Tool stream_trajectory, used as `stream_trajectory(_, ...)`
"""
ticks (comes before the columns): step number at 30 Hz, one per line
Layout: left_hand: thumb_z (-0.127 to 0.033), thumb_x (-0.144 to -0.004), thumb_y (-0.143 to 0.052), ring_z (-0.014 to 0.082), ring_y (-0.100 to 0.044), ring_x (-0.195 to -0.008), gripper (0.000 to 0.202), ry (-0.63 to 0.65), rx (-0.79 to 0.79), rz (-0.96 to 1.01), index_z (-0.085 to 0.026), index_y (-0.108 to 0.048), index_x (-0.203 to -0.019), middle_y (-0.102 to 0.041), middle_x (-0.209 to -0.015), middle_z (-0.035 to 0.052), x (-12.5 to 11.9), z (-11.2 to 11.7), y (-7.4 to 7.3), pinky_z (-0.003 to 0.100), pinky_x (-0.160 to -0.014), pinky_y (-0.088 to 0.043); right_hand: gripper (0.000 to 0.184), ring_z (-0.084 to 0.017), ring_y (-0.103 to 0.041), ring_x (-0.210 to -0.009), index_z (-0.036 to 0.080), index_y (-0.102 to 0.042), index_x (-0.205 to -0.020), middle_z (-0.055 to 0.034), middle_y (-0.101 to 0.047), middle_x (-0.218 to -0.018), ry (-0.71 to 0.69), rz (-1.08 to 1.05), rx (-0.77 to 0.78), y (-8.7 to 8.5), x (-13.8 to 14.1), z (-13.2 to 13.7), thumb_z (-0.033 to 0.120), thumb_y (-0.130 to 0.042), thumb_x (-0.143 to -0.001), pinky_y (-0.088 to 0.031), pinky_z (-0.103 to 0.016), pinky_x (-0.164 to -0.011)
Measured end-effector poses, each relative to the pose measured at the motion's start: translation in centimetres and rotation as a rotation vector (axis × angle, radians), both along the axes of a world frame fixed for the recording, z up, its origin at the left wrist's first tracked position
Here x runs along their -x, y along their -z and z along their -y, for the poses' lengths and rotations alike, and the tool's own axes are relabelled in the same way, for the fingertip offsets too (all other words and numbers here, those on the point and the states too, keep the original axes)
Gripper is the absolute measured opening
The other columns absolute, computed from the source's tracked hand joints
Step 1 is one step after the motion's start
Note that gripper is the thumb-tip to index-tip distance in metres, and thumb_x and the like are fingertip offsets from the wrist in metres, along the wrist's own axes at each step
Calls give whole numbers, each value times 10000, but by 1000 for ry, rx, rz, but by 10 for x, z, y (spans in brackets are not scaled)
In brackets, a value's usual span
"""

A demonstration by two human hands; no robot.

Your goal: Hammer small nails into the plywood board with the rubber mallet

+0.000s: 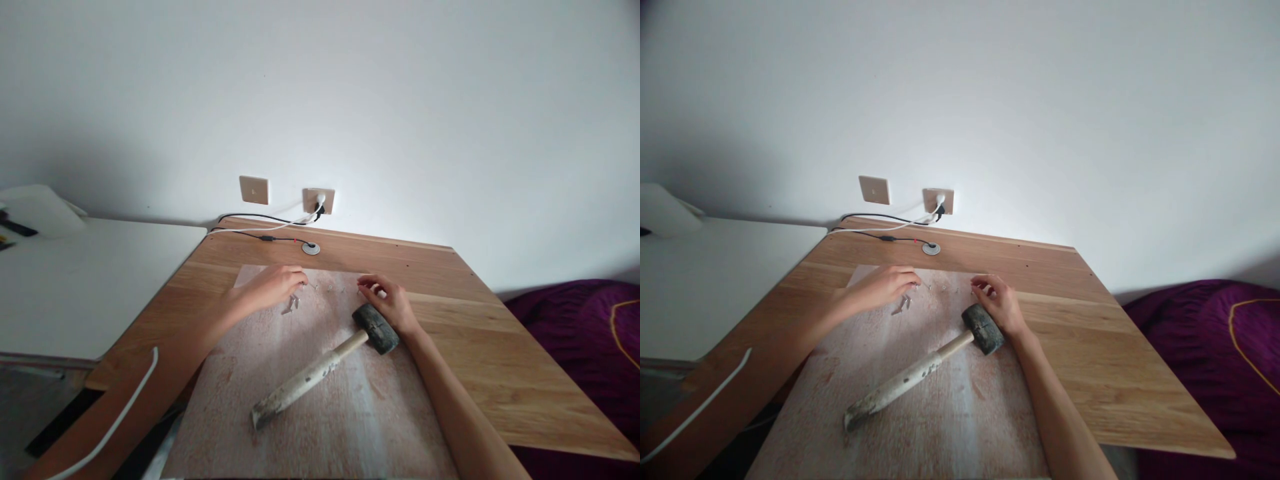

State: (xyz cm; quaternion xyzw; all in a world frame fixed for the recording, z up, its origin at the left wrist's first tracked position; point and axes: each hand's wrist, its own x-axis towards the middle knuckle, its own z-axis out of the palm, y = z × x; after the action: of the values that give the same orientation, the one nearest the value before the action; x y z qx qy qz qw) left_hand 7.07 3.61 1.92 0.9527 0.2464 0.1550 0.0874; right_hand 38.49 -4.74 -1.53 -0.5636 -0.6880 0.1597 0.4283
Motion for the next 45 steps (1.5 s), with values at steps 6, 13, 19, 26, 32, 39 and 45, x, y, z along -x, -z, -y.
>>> stream_trajectory(6,-48,-969,-584,172,-687,-921,199,21,-101,-68,-196,-709,-1016,-720,-991,24,-2,-3,-2,267,-830,-490,211,-207,-706,-790,234,-767,-979,-62,-791,-946,-6,2,-9,0,0,0,392,-651,-901,-567,-326,-720)
stream_trajectory(13,-185,-1003,-634,185,-648,-885,107,24,-219,-134,-166,-670,-905,-681,-932,42,-6,-3,-3,293,-820,-484,203,-204,-704,-779,235,-763,-970,-57,-788,-932,-3,6,-18,0,0,0,392,-652,-905,-566,-327,-724)
stream_trajectory(19,-250,-1017,-626,213,-653,-913,142,-11,-302,-186,-147,-679,-935,-692,-969,69,-13,3,-8,328,-824,-501,215,-206,-711,-779,240,-764,-969,-57,-789,-929,17,4,-18,1,0,0,408,-644,-909,-566,-325,-722)
stream_trajectory(26,-273,-1029,-595,233,-677,-934,203,-75,-316,-237,-136,-697,-918,-712,-951,89,-20,6,-14,345,-844,-520,217,-201,-705,-779,235,-769,-964,-58,-791,-941,14,2,-2,1,0,-1,409,-655,-902,-573,-323,-723)
stream_trajectory(32,-288,-1033,-577,239,-690,-919,209,-108,-257,-211,-139,-680,-929,-713,-945,93,-19,4,-12,340,-827,-523,222,-200,-703,-768,236,-769,-956,-57,-791,-924,20,-2,-7,0,1,0,417,-660,-890,-577,-321,-716)
stream_trajectory(39,-166,-978,-627,167,-697,-841,70,-17,-36,-7,-199,-687,-995,-738,-960,15,-9,2,-8,268,-776,-491,235,-211,-710,-785,238,-768,-961,-64,-793,-933,13,17,-3,-3,2,0,430,-647,-902,-583,-336,-726)
stream_trajectory(45,-205,-1006,-637,172,-683,-833,107,-36,-30,1,-176,-695,-922,-723,-921,27,-9,0,-13,266,-752,-465,236,-208,-709,-780,234,-769,-962,-62,-794,-940,18,18,1,0,1,0,429,-651,-901,-577,-332,-724)
